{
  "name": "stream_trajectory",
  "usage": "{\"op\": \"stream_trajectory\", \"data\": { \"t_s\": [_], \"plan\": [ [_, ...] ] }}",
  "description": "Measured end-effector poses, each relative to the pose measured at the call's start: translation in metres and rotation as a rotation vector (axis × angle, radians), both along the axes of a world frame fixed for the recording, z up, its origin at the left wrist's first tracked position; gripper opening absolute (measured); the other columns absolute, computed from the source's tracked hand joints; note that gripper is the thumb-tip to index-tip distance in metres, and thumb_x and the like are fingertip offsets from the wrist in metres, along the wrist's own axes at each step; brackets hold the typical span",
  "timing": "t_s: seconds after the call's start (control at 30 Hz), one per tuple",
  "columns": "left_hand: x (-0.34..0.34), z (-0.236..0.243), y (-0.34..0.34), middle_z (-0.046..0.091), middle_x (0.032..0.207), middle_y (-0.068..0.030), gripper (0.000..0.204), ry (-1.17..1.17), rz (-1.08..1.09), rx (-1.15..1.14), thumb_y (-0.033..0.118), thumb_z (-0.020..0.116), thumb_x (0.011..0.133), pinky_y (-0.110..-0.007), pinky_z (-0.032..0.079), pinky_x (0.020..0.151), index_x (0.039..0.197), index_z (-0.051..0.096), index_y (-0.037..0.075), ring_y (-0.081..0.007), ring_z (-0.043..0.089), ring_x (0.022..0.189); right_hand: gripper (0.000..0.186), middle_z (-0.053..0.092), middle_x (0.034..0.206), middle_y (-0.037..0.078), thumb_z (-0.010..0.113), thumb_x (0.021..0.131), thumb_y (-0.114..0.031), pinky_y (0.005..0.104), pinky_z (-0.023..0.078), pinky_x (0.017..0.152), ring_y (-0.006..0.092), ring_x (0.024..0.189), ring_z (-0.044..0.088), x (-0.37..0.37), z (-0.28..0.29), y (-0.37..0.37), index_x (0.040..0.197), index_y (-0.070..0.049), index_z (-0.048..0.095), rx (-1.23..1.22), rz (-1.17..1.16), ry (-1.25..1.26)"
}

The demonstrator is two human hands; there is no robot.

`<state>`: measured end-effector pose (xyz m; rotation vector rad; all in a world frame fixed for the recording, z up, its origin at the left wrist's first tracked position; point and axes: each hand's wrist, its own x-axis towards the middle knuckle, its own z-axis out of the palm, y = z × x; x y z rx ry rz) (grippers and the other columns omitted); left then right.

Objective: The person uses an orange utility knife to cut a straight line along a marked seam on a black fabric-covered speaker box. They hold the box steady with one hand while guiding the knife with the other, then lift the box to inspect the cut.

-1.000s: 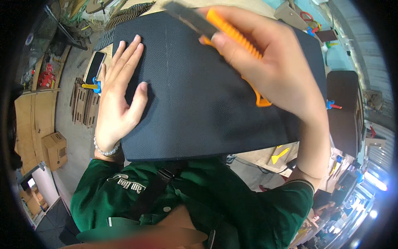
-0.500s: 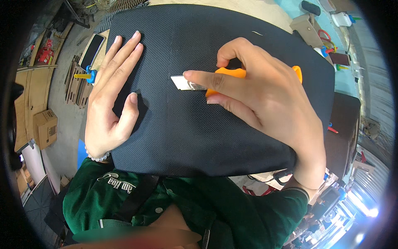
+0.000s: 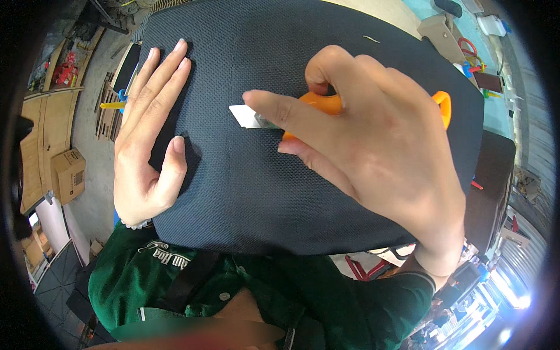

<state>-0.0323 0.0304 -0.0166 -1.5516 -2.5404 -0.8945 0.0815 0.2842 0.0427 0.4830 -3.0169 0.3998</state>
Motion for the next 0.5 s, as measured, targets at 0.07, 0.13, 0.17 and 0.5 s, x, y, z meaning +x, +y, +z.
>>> {"op": "stream_trajectory", "data": {
  "t_s": [0.07,0.13,0.17,0.5],
  "plan": [
    [0.0,0.001,0.0,0.049,0.149,-0.0198,0.061,0.004,-0.005,-0.001,0.021,0.048,0.083,-0.053,0.024,0.12,0.14,0.055,0.0,-0.039,0.033,0.147,0.05,0.052,0.093,0.003,0.077,0.071,-0.025,0.0319,0.047,0.06,0.0177,0.072,0.055,-0.001,0.005,-0.003,0.121,-0.026,0.074,0.042,-0.009,-0.017],
    [0.0,0.002,0.001,0.049,0.149,-0.0201,0.062,-0.002,-0.008,0.001,0.02,0.047,0.082,-0.053,0.024,0.12,0.14,0.055,0.0,-0.0395,0.033,0.146,0.051,0.052,0.091,0.003,0.076,0.071,-0.026,0.0324,0.047,0.06,0.0182,0.071,0.055,-0.002,0.01,-0.004,0.122,-0.027,0.073,0.082,-0.008,-0.055],
    [0.0,0.002,0.001,0.049,0.149,-0.0203,0.062,-0.007,-0.01,0.006,0.019,0.047,0.082,-0.053,0.024,0.12,0.14,0.055,-0.001,-0.0398,0.034,0.146,0.052,0.052,0.09,0.004,0.076,0.071,-0.026,0.0326,0.047,0.06,0.0183,0.071,0.055,-0.004,0.011,-0.005,0.122,-0.027,0.073,0.097,-0.002,-0.062],
    [0.002,0.002,0.001,0.051,0.147,-0.0212,0.067,-0.025,-0.006,0.042,0.014,0.049,0.074,-0.054,0.024,0.119,0.138,0.056,-0.003,-0.0423,0.036,0.145,0.055,0.05,0.084,0.005,0.077,0.068,-0.022,0.0334,0.045,0.056,0.0187,0.066,0.053,-0.008,0.009,-0.002,0.124,-0.024,0.073,0.005,0.028,-0.092]
  ]
}}
